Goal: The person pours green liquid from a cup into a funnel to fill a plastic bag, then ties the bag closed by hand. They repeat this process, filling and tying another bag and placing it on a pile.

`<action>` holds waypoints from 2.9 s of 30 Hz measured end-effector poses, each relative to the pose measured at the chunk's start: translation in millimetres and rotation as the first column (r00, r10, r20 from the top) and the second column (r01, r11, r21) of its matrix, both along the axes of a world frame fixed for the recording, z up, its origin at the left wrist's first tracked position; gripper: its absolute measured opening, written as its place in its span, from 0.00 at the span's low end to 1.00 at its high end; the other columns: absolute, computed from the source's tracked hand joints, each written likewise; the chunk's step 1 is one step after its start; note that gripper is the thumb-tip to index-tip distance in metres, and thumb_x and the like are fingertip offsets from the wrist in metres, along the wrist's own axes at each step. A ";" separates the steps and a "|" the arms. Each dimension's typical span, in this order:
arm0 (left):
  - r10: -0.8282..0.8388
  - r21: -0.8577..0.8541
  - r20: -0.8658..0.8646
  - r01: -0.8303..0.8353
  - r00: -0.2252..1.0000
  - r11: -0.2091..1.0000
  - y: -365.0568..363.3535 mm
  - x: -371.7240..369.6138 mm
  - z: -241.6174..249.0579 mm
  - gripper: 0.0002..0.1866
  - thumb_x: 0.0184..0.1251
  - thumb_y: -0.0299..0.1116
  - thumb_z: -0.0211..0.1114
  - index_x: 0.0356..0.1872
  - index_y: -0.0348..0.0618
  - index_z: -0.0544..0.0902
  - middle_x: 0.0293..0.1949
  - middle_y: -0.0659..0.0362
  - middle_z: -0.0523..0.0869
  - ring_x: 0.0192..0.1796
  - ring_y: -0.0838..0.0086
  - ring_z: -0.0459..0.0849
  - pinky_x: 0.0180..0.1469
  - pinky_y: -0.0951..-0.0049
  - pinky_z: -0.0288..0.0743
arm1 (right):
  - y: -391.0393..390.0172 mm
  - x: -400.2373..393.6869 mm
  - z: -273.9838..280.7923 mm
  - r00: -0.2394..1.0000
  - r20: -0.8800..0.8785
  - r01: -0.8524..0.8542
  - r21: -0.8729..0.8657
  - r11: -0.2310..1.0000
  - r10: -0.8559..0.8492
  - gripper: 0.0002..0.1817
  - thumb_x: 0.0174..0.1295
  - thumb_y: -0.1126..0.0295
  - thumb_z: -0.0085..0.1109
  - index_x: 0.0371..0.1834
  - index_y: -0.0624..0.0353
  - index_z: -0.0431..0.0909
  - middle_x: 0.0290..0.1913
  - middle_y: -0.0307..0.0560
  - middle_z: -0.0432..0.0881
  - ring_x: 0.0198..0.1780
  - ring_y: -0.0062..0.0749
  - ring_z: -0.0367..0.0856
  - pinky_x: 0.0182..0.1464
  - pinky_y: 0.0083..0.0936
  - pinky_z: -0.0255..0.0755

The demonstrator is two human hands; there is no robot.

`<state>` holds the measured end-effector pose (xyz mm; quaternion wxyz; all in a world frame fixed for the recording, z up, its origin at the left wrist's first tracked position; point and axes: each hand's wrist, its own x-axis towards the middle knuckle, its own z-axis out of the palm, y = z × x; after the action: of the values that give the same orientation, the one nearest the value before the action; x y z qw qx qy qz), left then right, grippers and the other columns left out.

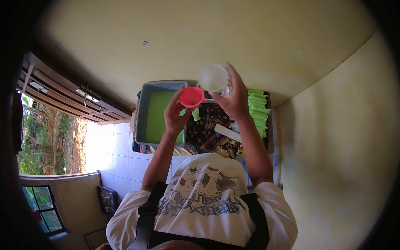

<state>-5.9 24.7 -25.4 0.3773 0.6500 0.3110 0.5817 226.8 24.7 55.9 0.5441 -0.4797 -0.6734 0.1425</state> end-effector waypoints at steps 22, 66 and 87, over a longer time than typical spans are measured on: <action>0.076 -0.193 -0.178 -0.110 0.981 0.975 -34.9 -19.8 -56.1 0.45 0.61 0.11 0.77 0.81 0.32 0.69 0.67 0.46 0.87 0.64 0.67 0.89 0.66 0.66 0.87 | -46.8 -16.4 -188.0 0.958 -0.228 -0.240 -0.288 0.927 0.177 0.55 0.57 0.63 0.82 0.87 0.61 0.59 0.78 0.64 0.70 0.78 0.58 0.74 0.77 0.46 0.70; -0.017 -0.359 -0.338 -0.113 0.941 0.926 5.4 31.6 -127.3 0.22 0.65 0.23 0.76 0.61 0.40 0.88 0.42 0.55 0.97 0.45 0.71 0.97 0.51 0.69 0.89 | -85.4 -31.1 -273.4 0.972 -0.201 -0.233 -0.726 0.647 0.124 0.21 0.72 0.58 0.71 0.62 0.60 0.87 0.47 0.48 0.94 0.49 0.32 0.94 0.55 0.32 0.85; 0.063 -0.377 -0.406 -0.230 0.912 0.897 -43.5 12.9 -148.4 0.11 0.76 0.31 0.71 0.52 0.40 0.92 0.48 0.47 0.94 0.51 0.55 0.95 0.54 0.61 0.86 | -76.3 -29.5 -297.1 0.987 -0.157 -0.120 -0.814 0.569 -0.016 0.22 0.76 0.48 0.64 0.55 0.55 0.93 0.39 0.45 0.94 0.43 0.30 0.91 0.49 0.30 0.80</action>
<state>6.9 -18.8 -173.8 0.3931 0.6295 0.5448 0.3904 197.3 -51.6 -241.2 0.3031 -0.6454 -0.5024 0.4891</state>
